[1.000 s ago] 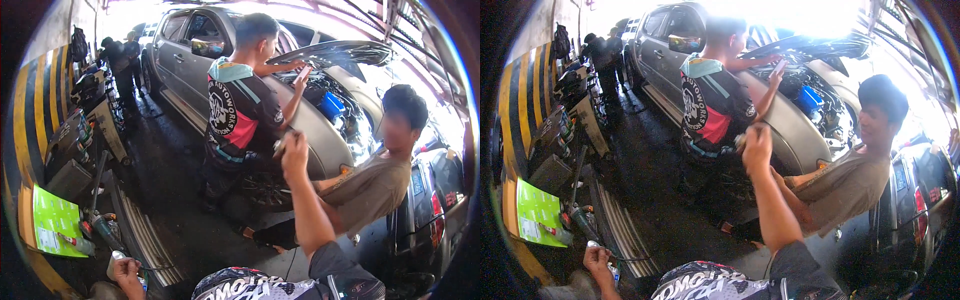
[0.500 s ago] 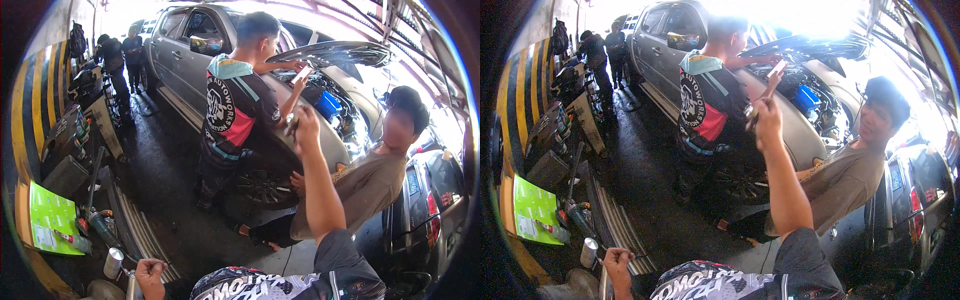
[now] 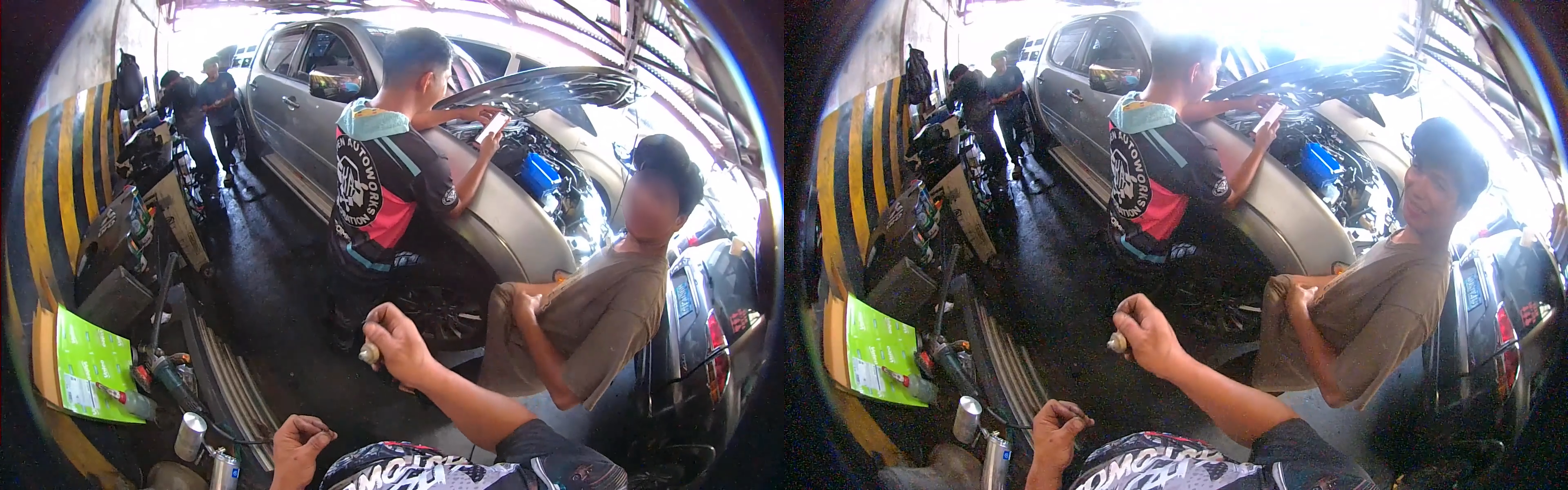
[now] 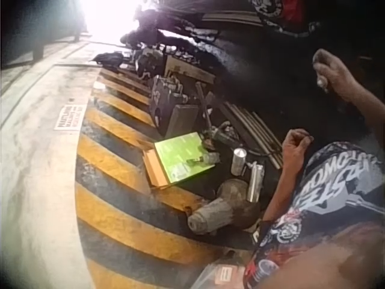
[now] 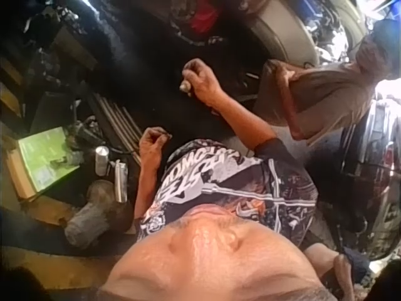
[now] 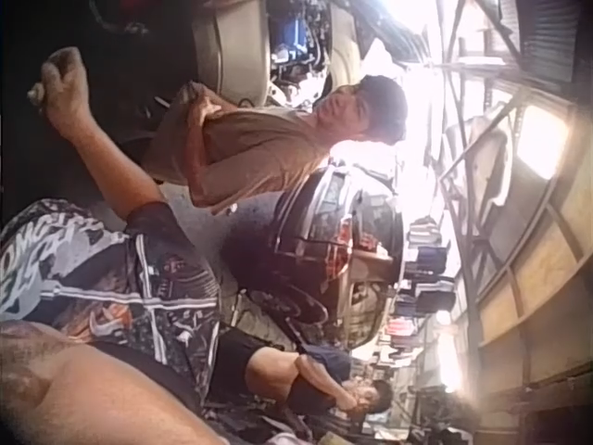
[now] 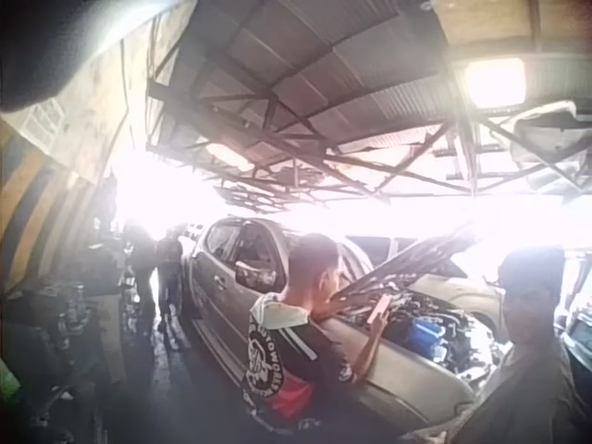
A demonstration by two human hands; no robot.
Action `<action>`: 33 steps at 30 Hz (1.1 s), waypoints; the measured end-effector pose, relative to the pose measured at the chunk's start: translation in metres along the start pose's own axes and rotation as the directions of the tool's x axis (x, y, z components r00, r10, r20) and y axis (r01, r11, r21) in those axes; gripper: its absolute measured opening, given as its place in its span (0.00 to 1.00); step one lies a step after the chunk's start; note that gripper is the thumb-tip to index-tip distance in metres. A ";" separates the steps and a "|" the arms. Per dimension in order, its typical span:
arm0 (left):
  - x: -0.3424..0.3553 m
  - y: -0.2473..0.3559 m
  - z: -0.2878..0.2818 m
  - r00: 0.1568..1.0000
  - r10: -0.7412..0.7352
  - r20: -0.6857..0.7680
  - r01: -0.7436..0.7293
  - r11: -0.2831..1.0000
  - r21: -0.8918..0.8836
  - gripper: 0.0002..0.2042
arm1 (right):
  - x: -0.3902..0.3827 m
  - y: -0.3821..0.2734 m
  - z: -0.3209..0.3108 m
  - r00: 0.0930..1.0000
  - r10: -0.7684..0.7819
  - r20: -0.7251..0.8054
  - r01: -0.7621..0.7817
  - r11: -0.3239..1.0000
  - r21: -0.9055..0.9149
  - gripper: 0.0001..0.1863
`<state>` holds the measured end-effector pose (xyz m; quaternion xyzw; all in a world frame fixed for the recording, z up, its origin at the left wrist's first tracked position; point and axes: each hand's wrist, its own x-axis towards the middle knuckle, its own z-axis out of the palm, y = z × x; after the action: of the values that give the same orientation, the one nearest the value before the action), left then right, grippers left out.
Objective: The recorder is disassembling and inspecting a cylindrical mechanical component, likely an automotive sensor or fuel part, using small tools.
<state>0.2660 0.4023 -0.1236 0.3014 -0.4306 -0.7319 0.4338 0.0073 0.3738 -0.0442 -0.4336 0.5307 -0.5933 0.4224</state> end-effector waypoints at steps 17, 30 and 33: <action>-0.006 -0.001 -0.024 0.991 0.043 -0.123 -0.035 0.997 0.067 0.15 | -0.017 0.020 -0.013 0.993 0.112 -0.046 -0.112 0.994 0.000 0.08; -0.013 -0.001 -0.046 0.980 0.064 -0.187 -0.011 0.963 0.270 0.08 | -0.022 0.017 -0.010 0.995 0.097 -0.035 -0.099 0.994 -0.050 0.12; -0.016 0.007 -0.047 0.975 0.089 -0.205 -0.015 0.940 0.340 0.06 | -0.021 0.015 -0.007 0.996 0.069 -0.053 -0.074 0.992 -0.102 0.11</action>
<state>0.3139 0.3981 -0.1372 0.4373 -0.5070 -0.5986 0.4398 0.0069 0.3949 -0.0610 -0.4207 0.5863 -0.5599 0.4071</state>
